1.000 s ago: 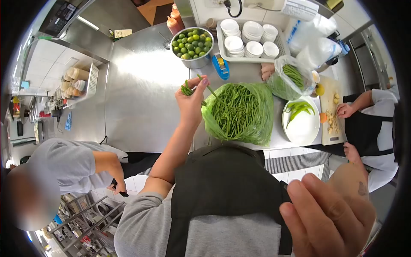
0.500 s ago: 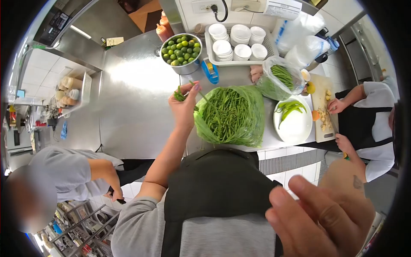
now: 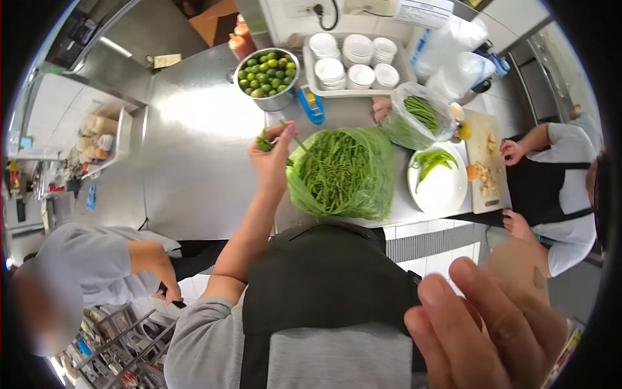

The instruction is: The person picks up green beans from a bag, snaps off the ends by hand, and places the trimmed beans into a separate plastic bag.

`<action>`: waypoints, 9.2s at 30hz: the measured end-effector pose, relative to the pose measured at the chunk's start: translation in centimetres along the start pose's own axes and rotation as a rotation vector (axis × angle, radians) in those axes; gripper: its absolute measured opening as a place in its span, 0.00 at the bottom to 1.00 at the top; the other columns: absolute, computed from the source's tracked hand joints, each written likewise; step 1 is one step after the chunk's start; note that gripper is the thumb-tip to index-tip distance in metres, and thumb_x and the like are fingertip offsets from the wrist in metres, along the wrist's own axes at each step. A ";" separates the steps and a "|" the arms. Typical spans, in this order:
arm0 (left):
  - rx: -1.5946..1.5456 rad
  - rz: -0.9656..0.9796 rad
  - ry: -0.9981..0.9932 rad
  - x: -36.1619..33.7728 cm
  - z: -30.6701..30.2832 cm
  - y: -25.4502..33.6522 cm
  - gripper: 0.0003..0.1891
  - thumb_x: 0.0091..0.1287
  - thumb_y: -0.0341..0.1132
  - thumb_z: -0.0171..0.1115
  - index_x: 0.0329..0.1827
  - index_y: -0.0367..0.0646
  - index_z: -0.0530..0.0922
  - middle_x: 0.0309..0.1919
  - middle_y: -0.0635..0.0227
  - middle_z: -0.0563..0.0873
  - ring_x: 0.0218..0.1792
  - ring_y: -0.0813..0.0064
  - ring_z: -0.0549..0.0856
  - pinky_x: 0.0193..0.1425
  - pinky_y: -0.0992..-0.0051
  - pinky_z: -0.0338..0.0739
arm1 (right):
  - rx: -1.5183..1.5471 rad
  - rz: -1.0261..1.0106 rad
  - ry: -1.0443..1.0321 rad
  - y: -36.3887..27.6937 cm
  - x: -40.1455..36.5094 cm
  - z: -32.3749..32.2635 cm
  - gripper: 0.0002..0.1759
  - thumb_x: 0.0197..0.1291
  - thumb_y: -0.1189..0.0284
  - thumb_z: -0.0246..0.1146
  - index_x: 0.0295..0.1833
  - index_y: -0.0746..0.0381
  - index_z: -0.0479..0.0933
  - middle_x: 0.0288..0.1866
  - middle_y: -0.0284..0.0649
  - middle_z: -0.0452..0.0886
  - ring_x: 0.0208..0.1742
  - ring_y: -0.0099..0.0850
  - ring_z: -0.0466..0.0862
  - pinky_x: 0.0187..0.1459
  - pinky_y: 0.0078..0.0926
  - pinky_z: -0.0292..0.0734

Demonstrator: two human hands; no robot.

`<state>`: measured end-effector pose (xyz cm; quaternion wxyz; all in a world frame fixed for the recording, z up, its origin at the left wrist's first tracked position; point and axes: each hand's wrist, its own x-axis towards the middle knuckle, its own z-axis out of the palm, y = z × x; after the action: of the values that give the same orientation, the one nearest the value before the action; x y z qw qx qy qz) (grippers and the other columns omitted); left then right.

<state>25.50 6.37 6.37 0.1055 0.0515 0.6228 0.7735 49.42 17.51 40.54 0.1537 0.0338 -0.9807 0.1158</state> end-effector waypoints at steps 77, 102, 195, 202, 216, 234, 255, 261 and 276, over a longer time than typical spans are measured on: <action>-0.682 -0.664 -0.177 1.3 -2.8 -4.9 0.06 0.71 0.32 0.63 0.44 0.42 0.76 0.38 0.67 0.80 0.31 0.78 0.74 0.36 0.77 0.72 | 0.647 0.459 -0.151 15.3 -2.1 38.1 0.08 0.52 0.78 0.74 0.39 0.65 0.84 0.38 0.40 0.80 0.41 0.36 0.82 0.46 0.33 0.78; 0.343 -0.123 -0.577 -1.7 2.3 -4.1 0.09 0.62 0.30 0.78 0.43 0.36 0.90 0.32 0.72 0.90 0.32 0.84 0.83 0.43 0.76 0.80 | 0.960 0.675 0.097 15.1 -3.2 37.1 0.06 0.60 0.75 0.73 0.39 0.66 0.84 0.37 0.36 0.81 0.38 0.23 0.80 0.41 0.25 0.74; 0.369 -0.335 -0.637 -1.5 1.3 -3.2 0.10 0.61 0.27 0.77 0.43 0.33 0.87 0.33 0.62 0.93 0.28 0.85 0.83 0.32 0.80 0.76 | 0.882 0.556 0.031 16.7 -0.6 35.4 0.03 0.64 0.77 0.68 0.40 0.66 0.82 0.34 0.38 0.84 0.33 0.30 0.83 0.36 0.31 0.76; 0.070 -0.554 -0.440 -2.1 2.2 -1.1 0.12 0.66 0.30 0.74 0.49 0.34 0.84 0.38 0.58 0.92 0.22 0.91 0.73 0.23 0.84 0.64 | 0.484 0.399 0.154 17.7 -1.6 37.4 0.02 0.62 0.80 0.65 0.40 0.65 0.79 0.39 0.45 0.79 0.38 0.45 0.81 0.42 0.41 0.77; -0.202 -0.396 -0.232 -1.7 2.6 -1.3 0.14 0.70 0.29 0.71 0.55 0.33 0.82 0.44 0.57 0.91 0.21 0.91 0.68 0.24 0.84 0.61 | 1.004 0.529 0.119 13.0 -0.8 34.6 0.06 0.64 0.74 0.71 0.41 0.65 0.84 0.34 0.31 0.80 0.32 0.19 0.76 0.37 0.21 0.72; -0.472 -0.426 -0.037 -1.2 1.8 -2.6 0.11 0.70 0.29 0.71 0.52 0.39 0.80 0.44 0.62 0.90 0.20 0.89 0.65 0.24 0.82 0.60 | 1.125 0.558 -0.002 12.8 -1.2 36.1 0.05 0.62 0.76 0.71 0.40 0.66 0.83 0.35 0.37 0.80 0.34 0.25 0.80 0.39 0.25 0.76; -0.718 -0.608 -0.281 -0.9 0.0 -1.8 0.11 0.77 0.33 0.62 0.58 0.41 0.77 0.45 0.69 0.85 0.47 0.72 0.85 0.50 0.71 0.84 | 0.532 0.419 -0.074 17.3 1.8 39.5 0.12 0.53 0.79 0.69 0.44 0.69 0.83 0.44 0.53 0.84 0.46 0.50 0.84 0.50 0.45 0.80; -0.641 -0.754 -0.420 -3.1 0.6 -3.7 0.10 0.77 0.31 0.61 0.56 0.37 0.76 0.41 0.61 0.85 0.44 0.64 0.88 0.57 0.59 0.87 | 0.370 0.411 -0.006 19.1 5.8 44.7 0.06 0.63 0.75 0.61 0.39 0.67 0.78 0.41 0.54 0.81 0.47 0.56 0.82 0.51 0.51 0.76; 0.526 -0.003 -0.387 -0.4 2.1 -3.8 0.14 0.63 0.33 0.76 0.50 0.39 0.89 0.25 0.72 0.87 0.25 0.84 0.80 0.31 0.75 0.76 | 0.591 0.045 0.179 16.0 3.3 33.8 0.05 0.62 0.79 0.68 0.43 0.65 0.82 0.40 0.43 0.82 0.41 0.42 0.83 0.42 0.33 0.78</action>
<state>26.74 9.00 3.13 0.2061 0.2223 0.7696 0.5620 34.75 24.92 6.77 0.2204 0.0447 -0.8875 0.4021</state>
